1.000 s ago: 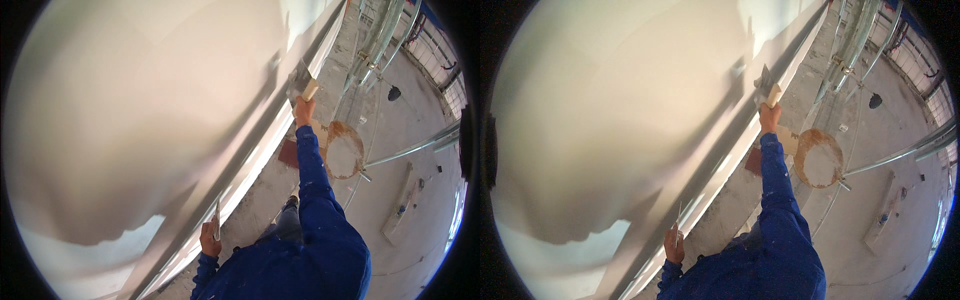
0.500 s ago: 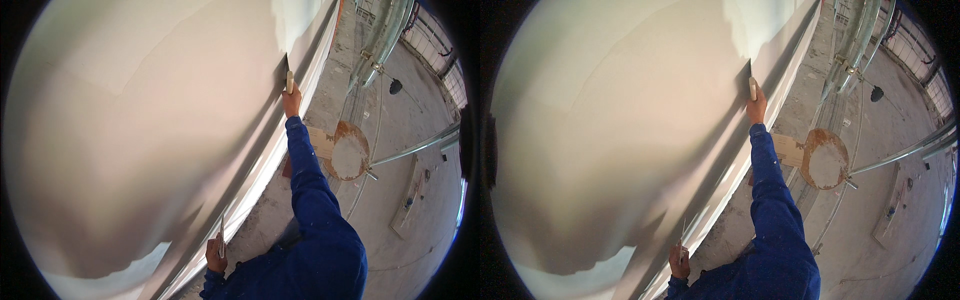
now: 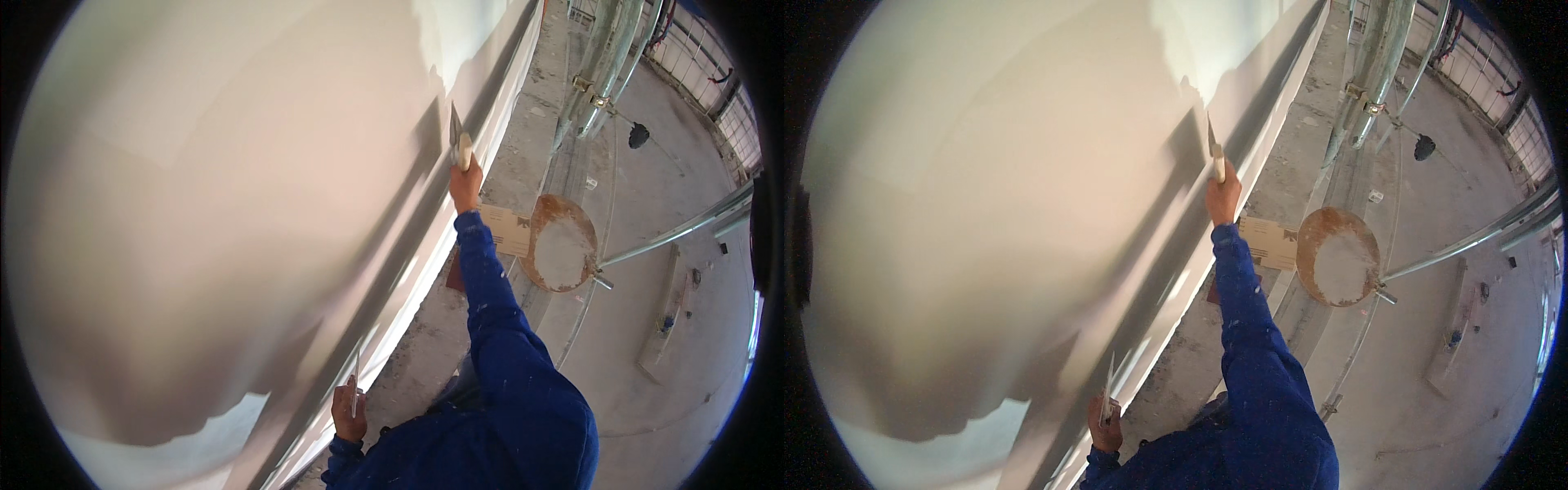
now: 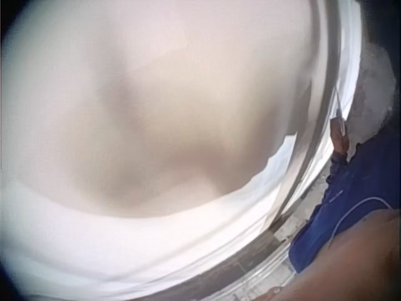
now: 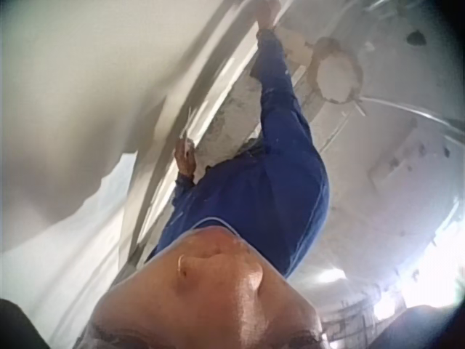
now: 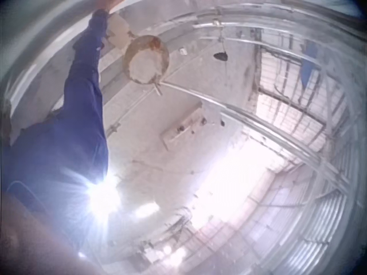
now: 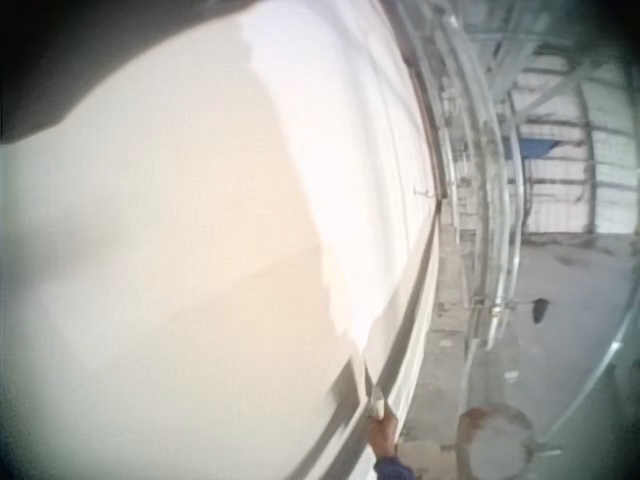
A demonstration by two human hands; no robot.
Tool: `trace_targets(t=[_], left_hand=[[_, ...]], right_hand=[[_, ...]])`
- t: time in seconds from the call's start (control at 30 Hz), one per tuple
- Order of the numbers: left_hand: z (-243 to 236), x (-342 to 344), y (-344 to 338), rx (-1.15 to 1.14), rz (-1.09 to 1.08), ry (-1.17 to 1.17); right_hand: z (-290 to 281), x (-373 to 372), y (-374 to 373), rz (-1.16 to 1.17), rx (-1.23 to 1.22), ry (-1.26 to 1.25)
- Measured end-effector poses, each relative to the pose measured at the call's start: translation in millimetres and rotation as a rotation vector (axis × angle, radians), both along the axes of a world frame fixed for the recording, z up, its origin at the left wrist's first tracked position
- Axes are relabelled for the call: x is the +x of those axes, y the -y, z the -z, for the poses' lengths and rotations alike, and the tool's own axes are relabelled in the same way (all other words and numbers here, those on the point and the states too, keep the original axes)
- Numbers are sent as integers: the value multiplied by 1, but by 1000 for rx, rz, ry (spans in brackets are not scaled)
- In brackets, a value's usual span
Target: The person applies plaster to a wall using a trowel and a hawk. They scoop plaster from the hawk and spread it onto the wall surface in smooth, sweeping motions. The person periodically scrapes excess plaster from the trowel back onto the hawk to maintain a clean tool.
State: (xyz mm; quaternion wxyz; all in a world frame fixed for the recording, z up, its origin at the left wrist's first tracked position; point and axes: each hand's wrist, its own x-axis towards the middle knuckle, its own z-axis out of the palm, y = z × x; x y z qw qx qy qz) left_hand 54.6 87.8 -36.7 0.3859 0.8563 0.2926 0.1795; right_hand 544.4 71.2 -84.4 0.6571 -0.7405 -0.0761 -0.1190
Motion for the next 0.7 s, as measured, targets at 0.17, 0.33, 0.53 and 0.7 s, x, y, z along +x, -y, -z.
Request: trace_targets(t=[0.17, 0.33, 0.53, 0.7], left_hand=[[2, -6, 3, -35, -27, -3], [6, -1, 6, -40, -7, -6], [10, 2, 2, 16, 66, -3], [2, 2, 7, -60, 55, 19]], right_hand=[[-21, 40, -14, 16, -4, 71], [-36, 26, -38, 39, 47, 166], [-15, -27, 9, -281, -14, -18], [6, 5, 24, -127, 9, 23]])
